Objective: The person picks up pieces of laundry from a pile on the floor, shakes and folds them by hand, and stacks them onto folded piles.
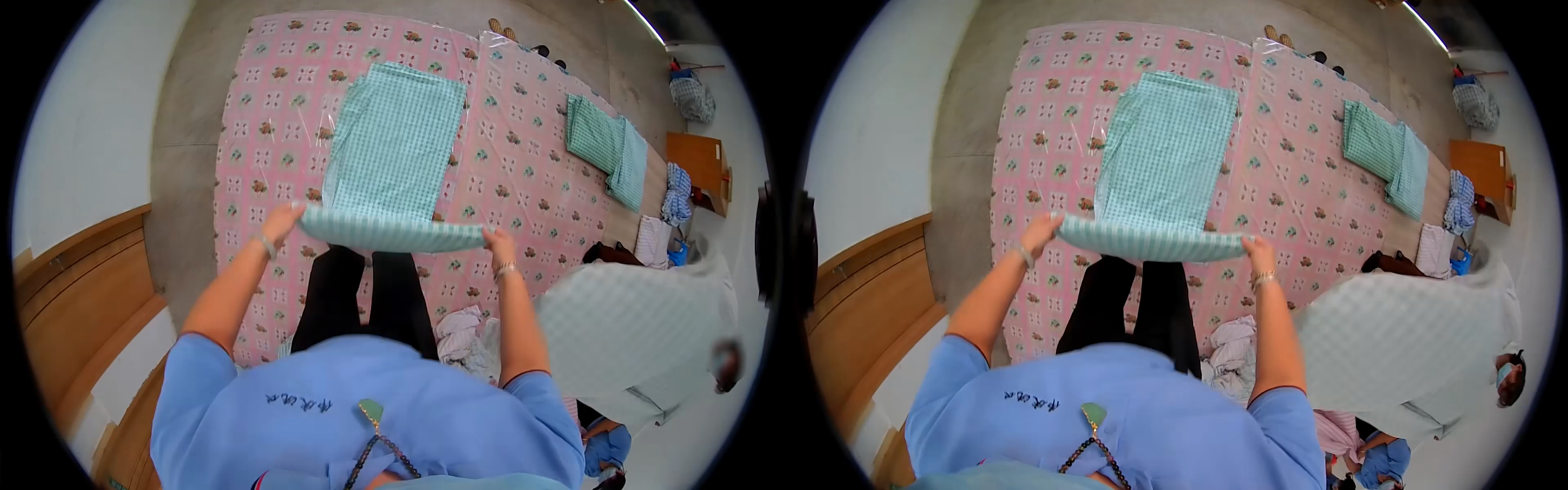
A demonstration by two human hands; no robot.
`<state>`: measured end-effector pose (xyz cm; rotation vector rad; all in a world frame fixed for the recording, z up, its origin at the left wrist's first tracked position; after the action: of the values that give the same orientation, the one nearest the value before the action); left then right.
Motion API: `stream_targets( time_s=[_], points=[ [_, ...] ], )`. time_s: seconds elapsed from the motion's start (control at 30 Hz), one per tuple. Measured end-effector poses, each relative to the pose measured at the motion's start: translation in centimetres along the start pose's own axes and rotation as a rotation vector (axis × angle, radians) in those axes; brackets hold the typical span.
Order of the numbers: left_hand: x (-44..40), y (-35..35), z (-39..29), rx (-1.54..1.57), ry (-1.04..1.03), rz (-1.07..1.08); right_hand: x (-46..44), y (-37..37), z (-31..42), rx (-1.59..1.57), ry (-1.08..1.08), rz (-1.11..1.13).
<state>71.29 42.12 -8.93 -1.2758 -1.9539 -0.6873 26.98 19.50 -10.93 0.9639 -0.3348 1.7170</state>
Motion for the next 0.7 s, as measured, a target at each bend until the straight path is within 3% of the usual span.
stream_targets(
  time_s=[0.03,0.1,0.17,0.2,0.27,0.33,0.4,0.47,0.6,0.7],
  points=[
    [-4.3,0.1,-2.2,-0.021,-0.039,-0.015,-3.3,-0.4,1.9,0.04,-0.045,-0.041],
    [-14.6,1.1,-5.0,-0.121,-0.094,-0.15,-12.9,-0.4,4.8,0.174,0.089,-0.102],
    [-23.0,1.7,-10.8,-0.15,-0.291,-0.275,-18.4,-2.2,10.9,-0.106,0.277,-0.157],
    [-25.5,1.9,-13.5,-0.082,-0.439,-0.304,-20.8,-2.9,13.5,-0.068,0.339,-0.142],
    [-26.5,1.3,-15.7,0.257,-0.475,-0.51,-26.2,-2.9,15.3,-0.035,0.57,-0.332],
    [-28.5,0.4,-12.6,0.214,-0.511,-0.509,-28.0,-4.0,12.4,-0.054,0.62,-0.401],
    [-29.8,-0.2,-9.5,0.189,-0.585,-0.491,-28.3,-6.5,9.6,0.458,0.537,-0.292],
    [-31.5,-1.2,-1.3,0.035,-0.407,-0.306,-29.8,-8.2,1.9,0.535,0.526,-0.226],
    [-35.2,0.8,14.0,-0.21,-0.194,-0.188,-31.9,-11.5,-12.3,0.635,0.095,0.045],
    [-40.6,2.9,20.9,-0.429,-0.106,-0.191,-36.1,-12.1,-19.0,0.689,0.123,0.017]
  ],
)
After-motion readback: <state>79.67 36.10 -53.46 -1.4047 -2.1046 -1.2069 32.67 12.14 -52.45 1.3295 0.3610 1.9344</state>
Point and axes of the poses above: each hand's wrist, its own x-axis away from the middle knuckle, its own y-axis out of the back of the hand, z = x × y, the point moved 7 cm from there along -x, towards the middle knuckle, and after that the axes turned 2 degrees about z, right-handed, at the moved point
